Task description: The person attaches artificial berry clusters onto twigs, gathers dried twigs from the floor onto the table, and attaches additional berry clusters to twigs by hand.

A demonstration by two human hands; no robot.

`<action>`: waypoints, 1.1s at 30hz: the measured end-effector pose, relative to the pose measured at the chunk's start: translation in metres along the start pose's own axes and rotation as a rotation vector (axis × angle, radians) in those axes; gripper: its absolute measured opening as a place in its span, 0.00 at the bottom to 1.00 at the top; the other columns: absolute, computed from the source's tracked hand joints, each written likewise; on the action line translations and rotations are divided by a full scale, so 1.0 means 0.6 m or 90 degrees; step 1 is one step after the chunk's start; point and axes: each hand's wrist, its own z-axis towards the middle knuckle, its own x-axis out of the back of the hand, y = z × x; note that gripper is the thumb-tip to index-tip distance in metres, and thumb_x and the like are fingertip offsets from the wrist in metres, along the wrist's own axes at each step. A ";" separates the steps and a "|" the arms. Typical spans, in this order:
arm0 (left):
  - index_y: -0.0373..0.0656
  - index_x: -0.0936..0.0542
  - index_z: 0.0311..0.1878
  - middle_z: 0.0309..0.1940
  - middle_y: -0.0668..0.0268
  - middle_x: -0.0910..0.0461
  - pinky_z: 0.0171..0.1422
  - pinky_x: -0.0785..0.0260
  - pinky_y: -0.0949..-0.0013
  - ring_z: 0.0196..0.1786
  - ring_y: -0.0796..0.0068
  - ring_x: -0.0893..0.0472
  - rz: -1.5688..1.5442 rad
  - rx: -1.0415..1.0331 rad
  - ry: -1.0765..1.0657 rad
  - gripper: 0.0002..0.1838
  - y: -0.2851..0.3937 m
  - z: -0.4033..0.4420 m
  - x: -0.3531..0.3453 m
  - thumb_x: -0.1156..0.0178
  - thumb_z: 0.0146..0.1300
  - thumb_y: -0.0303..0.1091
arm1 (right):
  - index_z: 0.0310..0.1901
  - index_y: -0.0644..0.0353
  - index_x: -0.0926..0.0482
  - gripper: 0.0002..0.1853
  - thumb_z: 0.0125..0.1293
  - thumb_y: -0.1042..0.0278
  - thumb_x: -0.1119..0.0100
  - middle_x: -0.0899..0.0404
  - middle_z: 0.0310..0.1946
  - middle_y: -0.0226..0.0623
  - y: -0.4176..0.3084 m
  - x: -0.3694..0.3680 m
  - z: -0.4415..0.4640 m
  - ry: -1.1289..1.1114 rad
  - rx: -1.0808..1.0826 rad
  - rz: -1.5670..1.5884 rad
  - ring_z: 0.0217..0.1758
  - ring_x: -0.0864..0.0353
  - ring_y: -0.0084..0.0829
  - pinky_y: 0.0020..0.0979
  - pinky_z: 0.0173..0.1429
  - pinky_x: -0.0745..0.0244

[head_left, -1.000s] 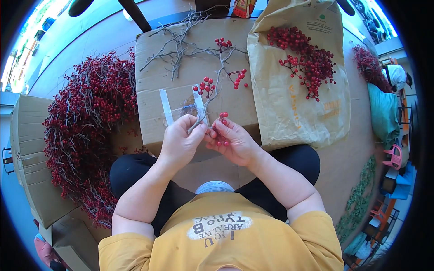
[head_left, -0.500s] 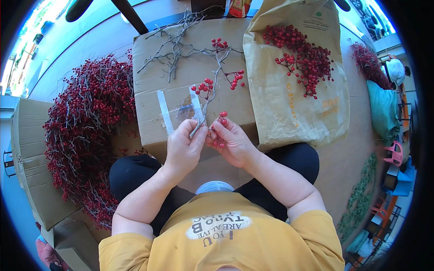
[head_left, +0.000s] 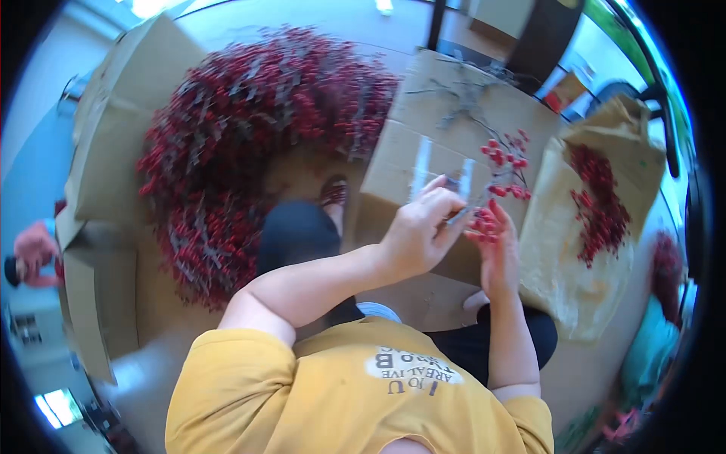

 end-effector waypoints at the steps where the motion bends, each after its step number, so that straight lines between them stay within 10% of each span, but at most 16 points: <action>1: 0.38 0.25 0.37 0.29 0.59 0.22 0.67 0.38 0.52 0.30 0.62 0.21 0.022 -0.010 0.054 0.04 0.020 -0.003 0.027 0.40 0.60 0.24 | 0.65 0.61 0.38 0.29 0.72 0.49 0.54 0.29 0.57 0.40 0.011 0.007 0.000 0.012 0.005 -0.027 0.57 0.28 0.29 0.32 0.59 0.31; 7: 0.37 0.29 0.44 0.35 0.58 0.20 0.70 0.42 0.52 0.40 0.70 0.17 0.243 -0.135 0.344 0.08 0.099 -0.161 0.253 0.45 0.62 0.17 | 0.53 0.62 0.28 0.15 0.74 0.61 0.55 0.24 0.44 0.35 0.048 0.038 0.001 0.112 0.024 -0.159 0.44 0.25 0.22 0.25 0.51 0.26; 14: 0.36 0.27 0.41 0.35 0.61 0.17 0.70 0.43 0.57 0.42 0.74 0.17 0.573 0.099 0.596 0.03 0.126 -0.421 0.556 0.48 0.68 0.24 | 0.49 0.60 0.25 0.12 0.73 0.63 0.51 0.23 0.36 0.31 0.053 0.021 -0.021 0.126 0.080 -0.243 0.38 0.24 0.19 0.21 0.44 0.25; 17: 0.33 0.23 0.42 0.33 0.55 0.17 0.53 0.28 0.60 0.40 0.70 0.17 0.471 0.469 0.640 0.09 0.050 -0.508 0.638 0.45 0.66 0.31 | 0.47 0.60 0.24 0.11 0.73 0.63 0.51 0.22 0.35 0.30 0.065 0.008 -0.030 0.110 0.045 -0.260 0.37 0.24 0.18 0.20 0.43 0.25; 21: 0.35 0.21 0.43 0.39 0.44 0.19 0.52 0.28 0.53 0.45 0.46 0.20 0.666 0.882 0.292 0.20 -0.038 -0.670 0.678 0.38 0.57 0.44 | 0.48 0.59 0.24 0.11 0.73 0.64 0.51 0.22 0.35 0.29 0.067 0.000 -0.048 0.087 0.007 -0.338 0.36 0.24 0.17 0.19 0.42 0.26; 25: 0.36 0.23 0.47 0.34 0.49 0.18 0.44 0.27 0.53 0.38 0.52 0.18 0.891 0.803 0.262 0.24 0.026 -0.658 0.620 0.40 0.59 0.49 | 0.48 0.60 0.23 0.11 0.73 0.65 0.51 0.22 0.35 0.29 0.063 0.023 -0.062 0.092 0.035 -0.457 0.36 0.25 0.17 0.19 0.43 0.27; 33: 0.46 0.21 0.47 0.47 0.63 0.21 0.67 0.44 0.51 0.57 0.58 0.27 0.936 0.278 0.146 0.15 -0.075 -0.461 0.599 0.39 0.58 0.39 | 0.46 0.61 0.23 0.10 0.73 0.66 0.52 0.24 0.33 0.28 0.097 0.051 -0.073 0.141 0.031 -0.558 0.37 0.26 0.17 0.20 0.45 0.29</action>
